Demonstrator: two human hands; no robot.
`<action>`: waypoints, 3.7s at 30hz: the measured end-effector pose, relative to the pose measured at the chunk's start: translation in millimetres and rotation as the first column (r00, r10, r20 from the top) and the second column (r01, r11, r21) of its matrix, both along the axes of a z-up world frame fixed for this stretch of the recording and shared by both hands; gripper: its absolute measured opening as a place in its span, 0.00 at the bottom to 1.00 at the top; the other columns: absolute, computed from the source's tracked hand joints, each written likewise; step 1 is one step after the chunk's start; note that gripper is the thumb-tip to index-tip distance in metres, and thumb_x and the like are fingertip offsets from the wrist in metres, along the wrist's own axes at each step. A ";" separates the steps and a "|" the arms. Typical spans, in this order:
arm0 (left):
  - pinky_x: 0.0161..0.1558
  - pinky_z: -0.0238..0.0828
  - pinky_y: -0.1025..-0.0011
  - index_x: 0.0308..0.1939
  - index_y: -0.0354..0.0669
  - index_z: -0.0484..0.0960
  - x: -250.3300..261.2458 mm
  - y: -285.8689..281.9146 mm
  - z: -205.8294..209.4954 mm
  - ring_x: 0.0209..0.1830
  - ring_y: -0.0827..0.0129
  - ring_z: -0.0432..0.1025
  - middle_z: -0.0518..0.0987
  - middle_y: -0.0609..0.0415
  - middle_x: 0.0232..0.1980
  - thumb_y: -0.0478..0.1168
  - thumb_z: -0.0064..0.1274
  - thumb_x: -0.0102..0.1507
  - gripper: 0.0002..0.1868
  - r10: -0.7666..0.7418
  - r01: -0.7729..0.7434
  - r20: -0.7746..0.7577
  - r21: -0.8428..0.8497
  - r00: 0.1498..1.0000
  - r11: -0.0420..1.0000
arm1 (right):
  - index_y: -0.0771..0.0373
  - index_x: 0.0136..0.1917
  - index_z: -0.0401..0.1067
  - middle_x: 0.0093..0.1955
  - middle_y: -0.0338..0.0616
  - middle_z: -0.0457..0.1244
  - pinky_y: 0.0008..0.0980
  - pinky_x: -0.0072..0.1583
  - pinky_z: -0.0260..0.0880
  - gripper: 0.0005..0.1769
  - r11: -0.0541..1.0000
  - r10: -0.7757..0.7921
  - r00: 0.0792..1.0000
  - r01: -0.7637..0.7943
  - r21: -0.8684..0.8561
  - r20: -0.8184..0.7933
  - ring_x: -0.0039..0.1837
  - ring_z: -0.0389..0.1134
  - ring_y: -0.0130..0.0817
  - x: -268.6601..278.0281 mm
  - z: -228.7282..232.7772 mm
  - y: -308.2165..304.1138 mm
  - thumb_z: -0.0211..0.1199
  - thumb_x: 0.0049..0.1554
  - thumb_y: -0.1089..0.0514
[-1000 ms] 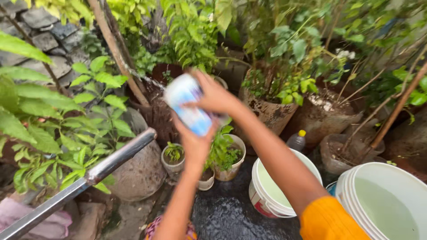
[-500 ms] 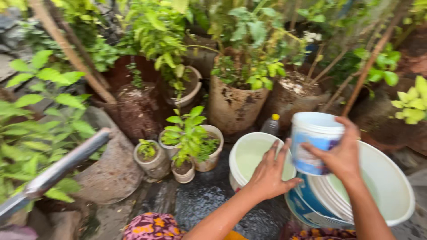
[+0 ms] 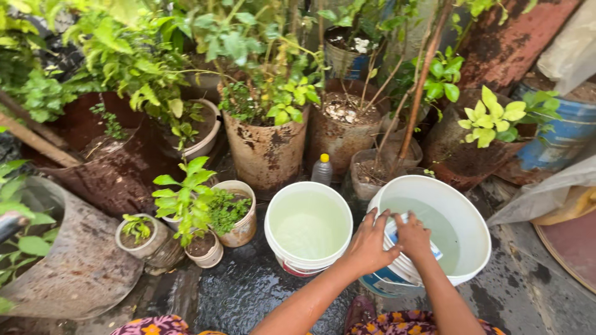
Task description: The person rinses a plastic container by repeatedly dipping it into buckets of water and filling it with water from a pipe, pouring the water out between each rinse.
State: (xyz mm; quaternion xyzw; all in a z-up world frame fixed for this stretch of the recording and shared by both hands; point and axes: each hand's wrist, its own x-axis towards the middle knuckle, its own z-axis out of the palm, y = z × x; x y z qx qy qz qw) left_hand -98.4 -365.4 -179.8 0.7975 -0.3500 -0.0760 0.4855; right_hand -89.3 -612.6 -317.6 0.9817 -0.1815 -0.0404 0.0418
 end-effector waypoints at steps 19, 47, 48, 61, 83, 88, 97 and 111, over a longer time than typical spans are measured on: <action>0.74 0.50 0.51 0.78 0.30 0.51 -11.7 -3.3 21.2 0.78 0.33 0.51 0.53 0.24 0.78 0.54 0.65 0.55 0.57 0.028 -0.028 -0.002 -0.032 1.000 0.999 | 0.64 0.75 0.55 0.70 0.60 0.53 0.49 0.71 0.59 0.62 0.843 -0.437 0.509 -0.055 0.535 0.741 0.72 0.57 0.57 -25.6 153.3 21.8 0.85 0.38 0.45; 0.43 0.59 0.58 0.83 0.44 0.45 161.8 369.8 136.4 0.45 0.55 0.69 0.75 0.36 0.66 0.37 0.68 0.52 0.62 0.478 -0.722 -0.563 -0.639 0.674 0.265 | 0.54 0.77 0.62 0.78 0.56 0.53 0.48 0.74 0.56 0.59 0.252 0.557 0.293 -0.951 0.177 0.777 0.79 0.53 0.53 237.2 384.9 524.8 0.81 0.38 0.37; 0.53 0.65 0.61 0.80 0.42 0.46 160.9 373.3 103.8 0.56 0.56 0.70 0.73 0.39 0.67 0.37 0.71 0.50 0.62 0.566 -0.714 -0.477 -0.621 0.672 0.323 | 0.54 0.77 0.61 0.79 0.57 0.53 0.49 0.75 0.55 0.59 0.233 0.523 0.261 -0.959 0.159 0.811 0.80 0.53 0.54 224.8 352.1 520.8 0.82 0.38 0.38; 0.68 0.66 0.61 0.79 0.34 0.49 72.8 273.3 26.6 0.71 0.49 0.70 0.71 0.36 0.71 0.53 0.67 0.51 0.61 0.409 -0.477 -0.285 -0.238 0.867 0.846 | 0.62 0.71 0.62 0.79 0.63 0.52 0.49 0.75 0.57 0.55 0.582 0.151 0.555 -0.719 0.380 0.818 0.78 0.57 0.57 84.2 220.6 345.2 0.82 0.35 0.47; 0.73 0.41 0.35 0.62 0.32 0.74 16.9 -58.0 -30.9 0.73 0.43 0.60 0.68 0.32 0.68 0.51 0.62 0.58 0.35 -0.187 0.096 0.193 0.400 0.963 0.912 | 0.49 0.72 0.61 0.78 0.61 0.50 0.63 0.66 0.59 0.59 0.976 -0.068 0.914 -0.023 0.219 0.399 0.74 0.57 0.62 -24.0 129.2 5.1 0.82 0.31 0.37; 0.76 0.41 0.38 0.59 0.31 0.76 10.7 -53.9 -58.2 0.76 0.42 0.55 0.69 0.33 0.67 0.47 0.64 0.55 0.33 -0.273 0.124 0.186 0.567 0.944 0.815 | 0.41 0.71 0.61 0.77 0.60 0.49 0.63 0.68 0.57 0.54 0.991 0.031 0.999 -0.037 0.130 0.044 0.74 0.56 0.59 -20.5 79.8 12.8 0.81 0.35 0.37; 0.71 0.44 0.44 0.73 0.29 0.57 12.3 -48.8 -74.7 0.78 0.37 0.47 0.58 0.29 0.74 0.49 0.70 0.51 0.54 -0.262 0.196 0.089 0.451 0.961 0.871 | 0.43 0.72 0.60 0.77 0.61 0.51 0.66 0.66 0.57 0.54 0.983 -0.124 0.967 0.090 0.158 0.224 0.73 0.58 0.58 -5.9 77.9 26.1 0.80 0.35 0.41; 0.80 0.53 0.47 0.82 0.31 0.39 -31.4 56.5 105.2 0.83 0.34 0.53 0.53 0.26 0.82 0.54 0.76 0.48 0.74 0.122 0.035 0.361 -0.398 0.925 0.917 | 0.53 0.80 0.41 0.83 0.60 0.45 0.46 0.83 0.52 0.58 0.694 0.012 0.110 -0.716 0.071 0.994 0.83 0.50 0.48 -91.0 298.5 142.8 0.75 0.47 0.57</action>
